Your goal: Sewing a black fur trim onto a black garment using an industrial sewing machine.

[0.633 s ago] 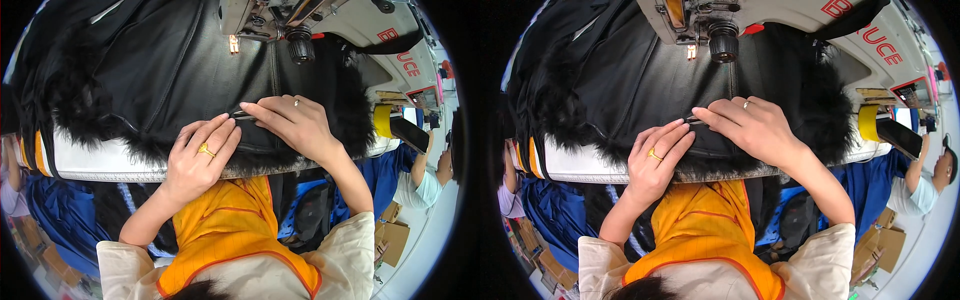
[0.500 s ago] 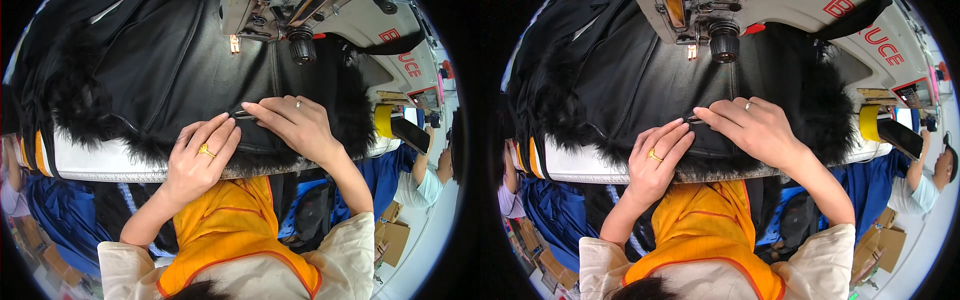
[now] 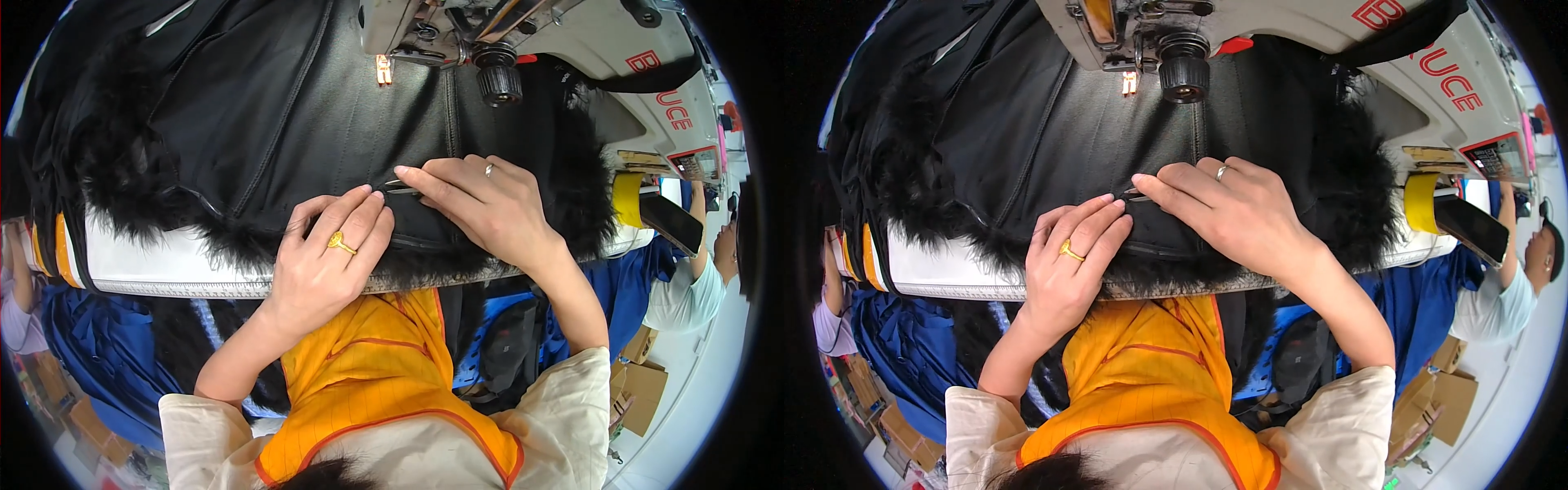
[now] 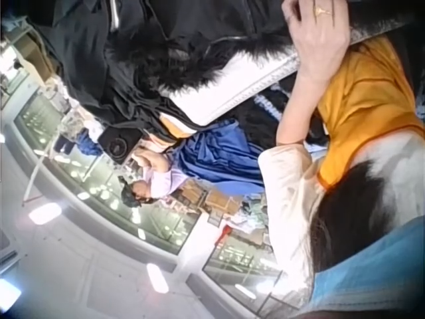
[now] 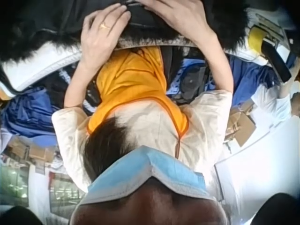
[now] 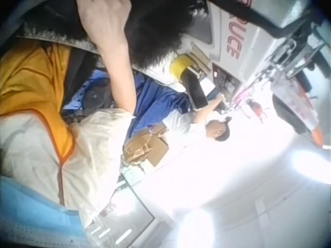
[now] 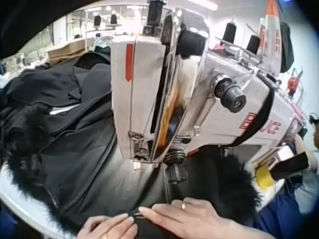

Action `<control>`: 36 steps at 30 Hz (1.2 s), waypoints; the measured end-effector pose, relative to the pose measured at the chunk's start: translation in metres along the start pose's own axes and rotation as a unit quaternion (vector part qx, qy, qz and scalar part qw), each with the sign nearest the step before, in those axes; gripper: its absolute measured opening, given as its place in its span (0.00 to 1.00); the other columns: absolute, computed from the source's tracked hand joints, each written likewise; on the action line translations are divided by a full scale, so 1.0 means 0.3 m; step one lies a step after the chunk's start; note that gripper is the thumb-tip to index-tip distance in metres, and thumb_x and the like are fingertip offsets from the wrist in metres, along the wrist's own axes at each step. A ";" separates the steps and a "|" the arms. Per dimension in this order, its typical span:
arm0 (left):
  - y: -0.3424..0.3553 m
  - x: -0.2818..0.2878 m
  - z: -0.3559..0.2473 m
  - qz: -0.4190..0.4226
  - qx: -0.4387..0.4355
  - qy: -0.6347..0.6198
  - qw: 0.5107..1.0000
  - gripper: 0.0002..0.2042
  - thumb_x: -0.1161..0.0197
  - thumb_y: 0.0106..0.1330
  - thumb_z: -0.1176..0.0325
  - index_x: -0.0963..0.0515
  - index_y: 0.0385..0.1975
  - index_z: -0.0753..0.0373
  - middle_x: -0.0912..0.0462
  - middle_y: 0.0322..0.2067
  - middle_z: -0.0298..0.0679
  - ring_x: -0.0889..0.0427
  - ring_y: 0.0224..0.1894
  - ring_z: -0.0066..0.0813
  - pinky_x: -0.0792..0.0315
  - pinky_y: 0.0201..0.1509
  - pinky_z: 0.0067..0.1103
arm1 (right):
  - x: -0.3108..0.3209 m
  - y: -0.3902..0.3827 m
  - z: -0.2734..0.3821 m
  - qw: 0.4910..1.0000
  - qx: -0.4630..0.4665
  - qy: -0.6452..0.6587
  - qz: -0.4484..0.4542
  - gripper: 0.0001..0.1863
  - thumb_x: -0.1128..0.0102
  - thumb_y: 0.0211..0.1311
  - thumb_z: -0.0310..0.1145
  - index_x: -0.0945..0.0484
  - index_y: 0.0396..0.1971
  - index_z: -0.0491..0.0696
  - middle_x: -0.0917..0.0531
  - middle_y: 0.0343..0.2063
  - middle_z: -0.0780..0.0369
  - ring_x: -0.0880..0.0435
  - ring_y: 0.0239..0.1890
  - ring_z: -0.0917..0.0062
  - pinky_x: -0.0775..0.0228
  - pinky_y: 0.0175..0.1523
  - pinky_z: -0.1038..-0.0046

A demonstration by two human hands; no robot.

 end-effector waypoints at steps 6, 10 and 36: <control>0.000 -0.005 0.002 -0.005 0.000 -0.004 1.000 0.11 0.41 0.53 0.72 0.21 0.37 0.63 0.20 0.42 0.38 0.21 0.49 0.30 0.27 0.47 0.28 | -0.007 0.001 -0.014 1.000 0.012 0.017 -0.003 0.24 0.33 0.48 0.32 0.21 0.49 0.56 0.19 0.33 0.71 0.22 0.26 0.83 0.29 0.32 0.81; -0.002 -0.007 0.002 0.003 0.003 -0.003 1.000 0.11 0.41 0.54 0.72 0.21 0.37 0.63 0.20 0.43 0.38 0.21 0.49 0.30 0.27 0.46 0.28 | -0.014 -0.002 -0.023 0.999 0.016 0.035 -0.001 0.24 0.33 0.48 0.33 0.21 0.50 0.56 0.20 0.33 0.72 0.23 0.26 0.83 0.29 0.31 0.81; -0.002 -0.009 0.005 -0.006 0.007 -0.012 1.000 0.11 0.41 0.54 0.72 0.21 0.37 0.63 0.20 0.42 0.38 0.20 0.49 0.31 0.26 0.45 0.28 | -0.017 -0.003 -0.026 0.993 -0.030 0.114 -0.028 0.23 0.32 0.47 0.32 0.19 0.48 0.57 0.18 0.33 0.69 0.19 0.29 0.79 0.27 0.34 0.79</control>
Point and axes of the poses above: each hand's wrist, its own y-axis towards the middle knuckle, its own x-axis out of the back of the hand, z = x × y, the point moved 1 cm from there along y, towards the middle knuckle
